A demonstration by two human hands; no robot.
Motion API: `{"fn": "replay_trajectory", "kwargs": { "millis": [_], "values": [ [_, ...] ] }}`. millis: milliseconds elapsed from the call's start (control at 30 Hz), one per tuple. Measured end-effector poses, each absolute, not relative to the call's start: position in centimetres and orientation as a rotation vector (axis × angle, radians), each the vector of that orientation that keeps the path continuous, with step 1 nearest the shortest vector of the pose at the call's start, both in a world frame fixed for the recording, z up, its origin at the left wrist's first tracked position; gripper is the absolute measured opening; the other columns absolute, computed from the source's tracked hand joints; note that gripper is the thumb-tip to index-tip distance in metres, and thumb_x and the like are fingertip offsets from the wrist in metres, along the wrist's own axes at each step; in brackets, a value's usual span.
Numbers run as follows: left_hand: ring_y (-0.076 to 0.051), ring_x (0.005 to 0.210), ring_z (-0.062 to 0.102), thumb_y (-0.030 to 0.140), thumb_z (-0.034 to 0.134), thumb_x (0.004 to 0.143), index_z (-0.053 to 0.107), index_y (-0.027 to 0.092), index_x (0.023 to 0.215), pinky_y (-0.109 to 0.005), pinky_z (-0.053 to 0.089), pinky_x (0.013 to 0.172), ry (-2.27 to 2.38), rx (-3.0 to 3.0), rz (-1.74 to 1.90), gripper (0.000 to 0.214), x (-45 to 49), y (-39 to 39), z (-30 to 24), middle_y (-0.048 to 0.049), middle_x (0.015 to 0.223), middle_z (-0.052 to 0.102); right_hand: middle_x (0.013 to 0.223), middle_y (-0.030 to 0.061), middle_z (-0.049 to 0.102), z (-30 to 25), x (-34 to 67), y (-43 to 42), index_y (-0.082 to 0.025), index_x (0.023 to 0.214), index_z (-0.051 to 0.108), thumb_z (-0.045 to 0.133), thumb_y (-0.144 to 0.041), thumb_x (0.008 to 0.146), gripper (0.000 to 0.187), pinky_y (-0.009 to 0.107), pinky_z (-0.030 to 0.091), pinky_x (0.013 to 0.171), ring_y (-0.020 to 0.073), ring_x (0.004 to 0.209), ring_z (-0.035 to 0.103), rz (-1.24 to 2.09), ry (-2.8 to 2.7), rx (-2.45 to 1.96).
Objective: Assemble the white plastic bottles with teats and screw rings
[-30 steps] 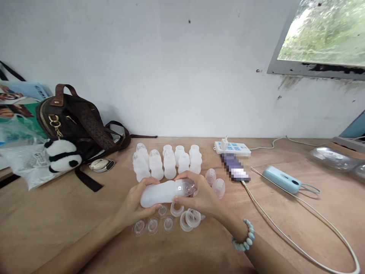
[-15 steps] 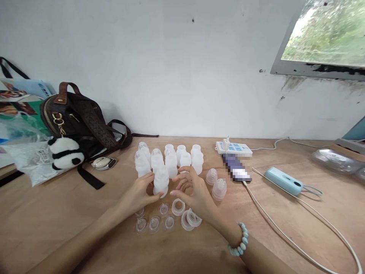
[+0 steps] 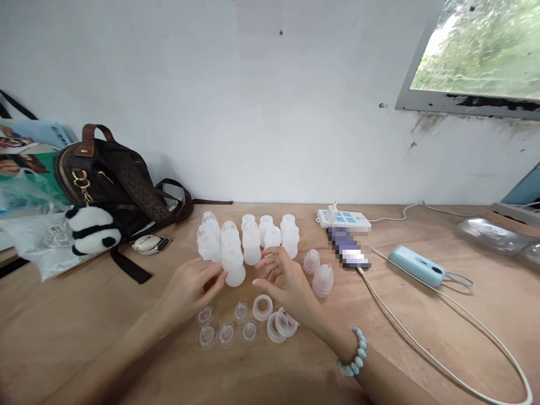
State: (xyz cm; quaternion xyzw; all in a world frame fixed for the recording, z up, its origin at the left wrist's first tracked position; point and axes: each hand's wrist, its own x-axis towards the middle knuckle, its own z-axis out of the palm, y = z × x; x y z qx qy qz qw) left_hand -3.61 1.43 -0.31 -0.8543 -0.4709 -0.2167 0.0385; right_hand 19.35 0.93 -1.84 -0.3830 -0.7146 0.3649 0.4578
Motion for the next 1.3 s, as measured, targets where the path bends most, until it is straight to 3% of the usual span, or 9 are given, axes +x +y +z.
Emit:
{"fn": "replay_trajectory", "kwargs": {
  "millis": [100, 200, 267, 533, 1100, 1200, 1300],
  "values": [
    [-0.012, 0.062, 0.058, 0.026, 0.033, 0.095, 0.067, 0.018, 0.079, -0.023, 0.039, 0.062, -1.067, -2.905, -0.764, 0.038, -3.4, 0.9, -0.2, -0.0023, 0.066, 0.067, 0.102, 0.0054, 0.067, -1.7, 19.4, 0.9, -0.022, 0.113, 0.048, 0.068, -0.034, 0.084, 0.037, 0.03, 0.054, 0.074, 0.0139, 0.083, 0.064, 0.882, -1.76, -0.965],
    [-0.013, 0.074, 0.067, 0.025, 0.035, 0.095, 0.069, 0.021, 0.106, -0.022, 0.046, 0.067, -1.132, -3.04, -0.618, 0.036, -2.9, 0.8, -0.5, -0.0028, 0.084, 0.074, 0.1, 0.006, 0.068, -1.7, 19.4, 0.9, -0.021, 0.11, 0.05, 0.067, -0.035, 0.084, 0.034, 0.031, 0.054, 0.074, 0.0143, 0.082, 0.065, 0.877, -1.766, -0.965],
    [-0.014, 0.08, 0.07, 0.026, 0.034, 0.096, 0.069, 0.022, 0.113, -0.022, 0.049, 0.07, -1.27, -3.038, -0.574, 0.039, -2.7, 1.0, -0.8, -0.0033, 0.093, 0.076, 0.1, 0.0061, 0.068, -1.8, 19.4, 1.0, -0.021, 0.109, 0.051, 0.066, -0.034, 0.085, 0.032, 0.031, 0.054, 0.076, 0.0141, 0.081, 0.065, 0.87, -1.772, -0.96],
    [-0.017, 0.102, 0.069, 0.033, 0.029, 0.098, 0.068, 0.022, 0.116, -0.027, 0.054, 0.086, -1.511, -2.999, -0.596, 0.044, -3.2, 2.0, -1.2, -0.0034, 0.114, 0.073, 0.099, 0.0059, 0.067, -1.7, 19.4, 1.0, -0.02, 0.106, 0.053, 0.065, -0.032, 0.085, 0.028, 0.03, 0.055, 0.073, 0.0136, 0.08, 0.064, 0.871, -1.771, -0.976],
    [-0.019, 0.119, 0.058, 0.05, 0.027, 0.096, 0.061, 0.022, 0.122, -0.033, 0.044, 0.108, -1.823, -3.092, -0.689, 0.051, -4.2, 3.1, -2.0, -0.005, 0.128, 0.064, 0.091, 0.0032, 0.068, -1.5, 19.8, 1.3, -0.018, 0.099, 0.057, 0.059, -0.025, 0.087, 0.014, 0.025, 0.051, 0.071, 0.0116, 0.079, 0.063, 0.798, -1.811, -1.003],
    [-0.02, 0.114, 0.058, 0.057, 0.034, 0.093, 0.064, 0.023, 0.114, -0.032, 0.044, 0.103, -1.938, -3.188, -0.567, 0.05, -4.8, 3.0, -0.7, -0.0034, 0.121, 0.065, 0.081, 0.0011, 0.065, -1.1, 20.3, 1.3, -0.018, 0.091, 0.06, 0.06, -0.023, 0.086, 0.007, 0.025, 0.047, 0.067, 0.0113, 0.073, 0.059, 0.761, -1.975, -1.07],
    [-0.018, 0.097, 0.059, 0.062, 0.058, 0.079, 0.065, 0.023, 0.107, -0.025, 0.046, 0.085, -1.994, -3.296, -0.288, 0.049, -6.0, 3.0, 0.8, -0.0019, 0.106, 0.066, 0.089, 0.0017, 0.064, -0.6, 20.4, 0.9, -0.017, 0.095, 0.063, 0.068, -0.023, 0.081, 0.016, 0.027, 0.045, 0.072, 0.0138, 0.081, 0.058, 0.689, -2.244, -1.169]
  ]
}}
